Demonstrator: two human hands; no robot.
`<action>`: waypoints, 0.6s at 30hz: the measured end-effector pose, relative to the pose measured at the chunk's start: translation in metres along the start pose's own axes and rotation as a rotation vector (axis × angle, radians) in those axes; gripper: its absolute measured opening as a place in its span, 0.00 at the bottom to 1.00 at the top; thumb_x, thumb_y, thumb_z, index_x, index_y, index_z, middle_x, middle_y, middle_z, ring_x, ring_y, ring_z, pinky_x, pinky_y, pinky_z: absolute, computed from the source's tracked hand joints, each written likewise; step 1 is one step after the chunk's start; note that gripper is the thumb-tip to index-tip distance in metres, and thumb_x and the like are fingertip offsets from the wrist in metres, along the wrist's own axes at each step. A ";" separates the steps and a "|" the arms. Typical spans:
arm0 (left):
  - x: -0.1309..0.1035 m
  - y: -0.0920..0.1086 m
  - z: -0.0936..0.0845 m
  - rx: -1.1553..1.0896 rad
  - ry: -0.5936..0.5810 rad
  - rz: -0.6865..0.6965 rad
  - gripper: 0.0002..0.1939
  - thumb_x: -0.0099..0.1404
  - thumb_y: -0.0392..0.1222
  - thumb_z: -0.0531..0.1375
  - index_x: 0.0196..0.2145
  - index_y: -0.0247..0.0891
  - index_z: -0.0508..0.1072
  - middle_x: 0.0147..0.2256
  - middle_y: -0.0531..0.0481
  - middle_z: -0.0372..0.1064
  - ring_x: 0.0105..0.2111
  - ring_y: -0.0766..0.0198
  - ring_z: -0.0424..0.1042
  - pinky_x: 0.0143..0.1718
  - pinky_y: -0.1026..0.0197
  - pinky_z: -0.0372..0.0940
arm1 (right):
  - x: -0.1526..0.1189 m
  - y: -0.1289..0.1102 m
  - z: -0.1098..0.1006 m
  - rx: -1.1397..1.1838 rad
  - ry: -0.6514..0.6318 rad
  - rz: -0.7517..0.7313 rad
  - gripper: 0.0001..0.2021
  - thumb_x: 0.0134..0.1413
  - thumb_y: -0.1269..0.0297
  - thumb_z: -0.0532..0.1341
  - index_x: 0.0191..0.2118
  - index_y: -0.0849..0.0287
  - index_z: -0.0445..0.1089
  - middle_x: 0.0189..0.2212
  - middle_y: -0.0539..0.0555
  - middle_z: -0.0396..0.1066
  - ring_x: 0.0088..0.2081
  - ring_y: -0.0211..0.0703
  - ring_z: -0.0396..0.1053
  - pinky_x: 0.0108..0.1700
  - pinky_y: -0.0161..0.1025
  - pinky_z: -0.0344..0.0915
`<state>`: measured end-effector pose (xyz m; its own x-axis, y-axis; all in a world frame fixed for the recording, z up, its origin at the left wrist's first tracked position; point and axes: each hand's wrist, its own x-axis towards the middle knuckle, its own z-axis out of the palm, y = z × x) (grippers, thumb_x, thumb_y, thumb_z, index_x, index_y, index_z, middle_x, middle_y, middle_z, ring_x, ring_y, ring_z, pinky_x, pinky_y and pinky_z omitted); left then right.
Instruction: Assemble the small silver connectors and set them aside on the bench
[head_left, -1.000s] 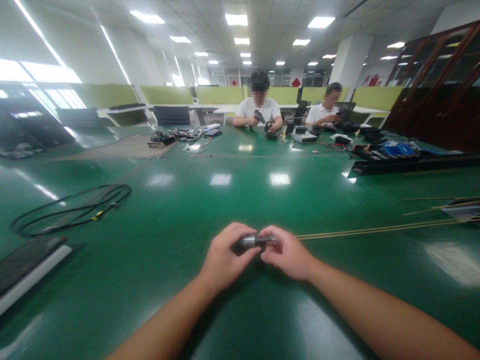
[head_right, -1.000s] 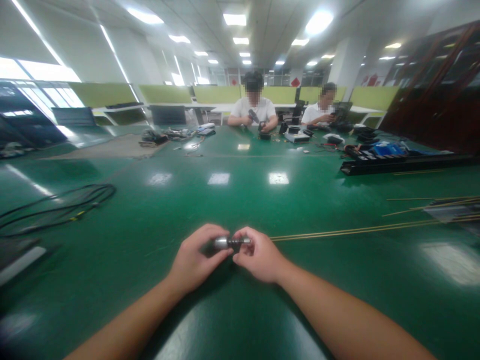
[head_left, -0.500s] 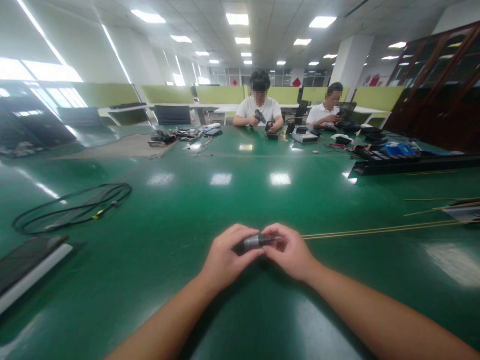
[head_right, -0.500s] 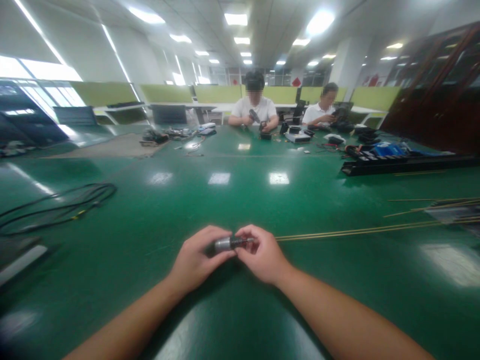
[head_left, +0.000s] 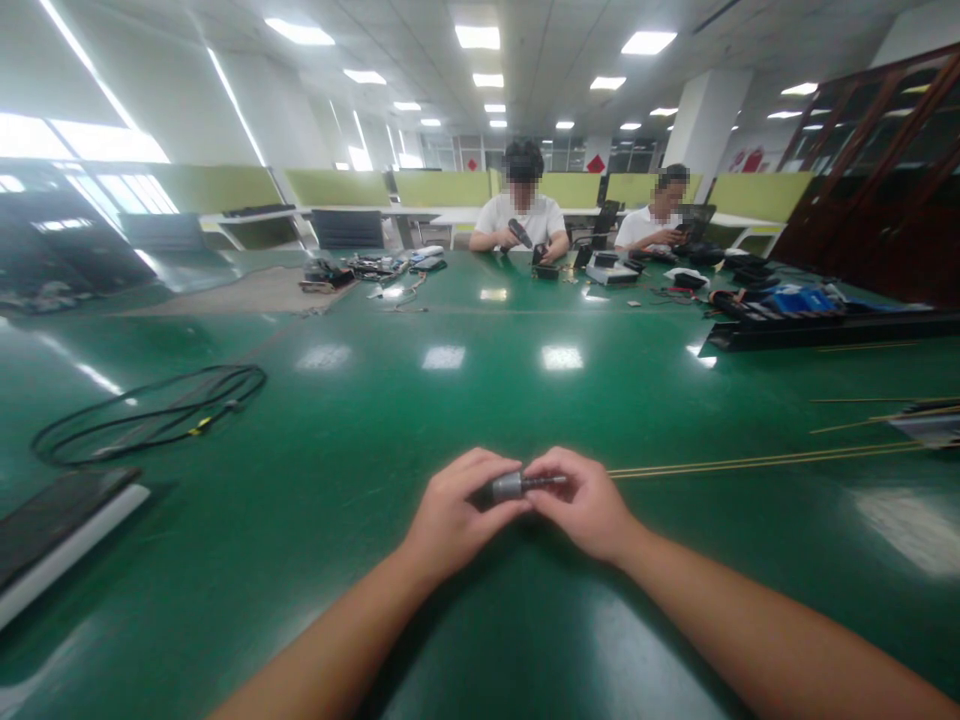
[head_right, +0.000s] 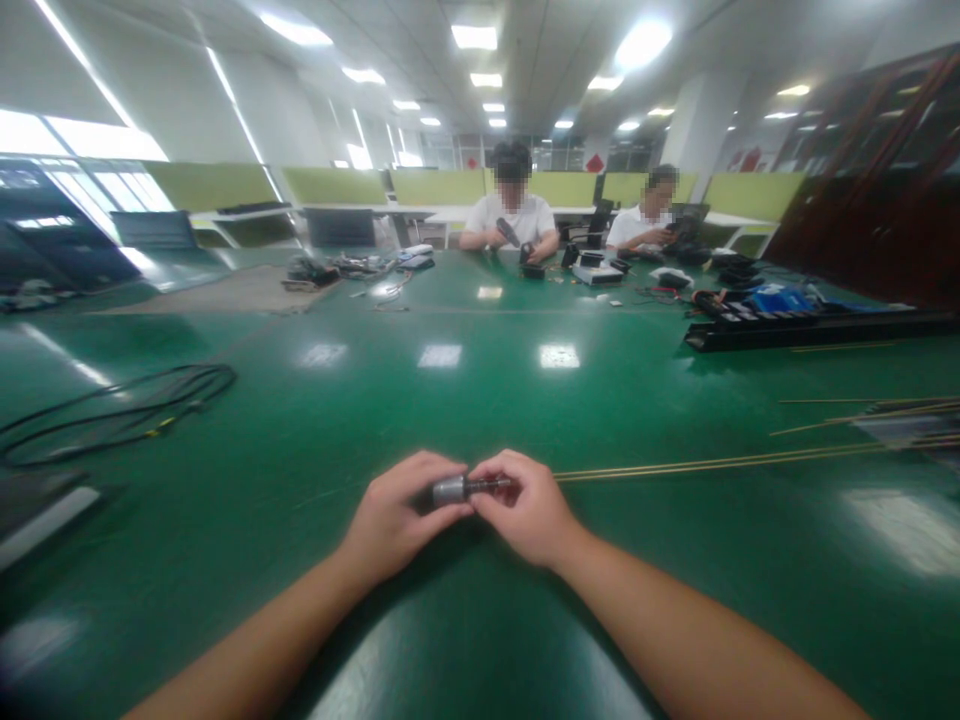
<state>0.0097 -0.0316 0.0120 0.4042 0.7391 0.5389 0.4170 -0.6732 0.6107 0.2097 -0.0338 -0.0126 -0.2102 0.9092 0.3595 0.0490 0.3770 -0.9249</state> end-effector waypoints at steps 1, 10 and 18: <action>0.000 0.000 0.000 0.000 0.001 0.001 0.15 0.60 0.40 0.70 0.45 0.42 0.78 0.40 0.50 0.76 0.40 0.64 0.73 0.42 0.63 0.67 | 0.000 0.000 0.000 -0.013 0.000 -0.003 0.05 0.50 0.70 0.66 0.35 0.58 0.75 0.34 0.53 0.73 0.36 0.43 0.73 0.39 0.38 0.70; 0.001 0.001 -0.002 0.028 -0.011 0.037 0.15 0.59 0.41 0.71 0.45 0.40 0.78 0.39 0.48 0.76 0.39 0.63 0.74 0.41 0.63 0.68 | 0.001 -0.001 -0.004 -0.107 -0.014 -0.019 0.04 0.51 0.67 0.67 0.35 0.58 0.77 0.33 0.53 0.74 0.35 0.44 0.72 0.37 0.38 0.68; -0.001 -0.004 -0.002 0.062 -0.009 0.068 0.17 0.59 0.41 0.70 0.46 0.40 0.78 0.40 0.47 0.76 0.39 0.62 0.74 0.42 0.62 0.70 | 0.001 -0.002 -0.005 -0.121 -0.022 -0.026 0.04 0.51 0.67 0.68 0.35 0.59 0.77 0.33 0.54 0.75 0.37 0.44 0.73 0.40 0.39 0.68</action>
<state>0.0056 -0.0294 0.0102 0.4399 0.6918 0.5726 0.4380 -0.7219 0.5358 0.2146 -0.0326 -0.0102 -0.2339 0.8953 0.3791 0.1601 0.4201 -0.8933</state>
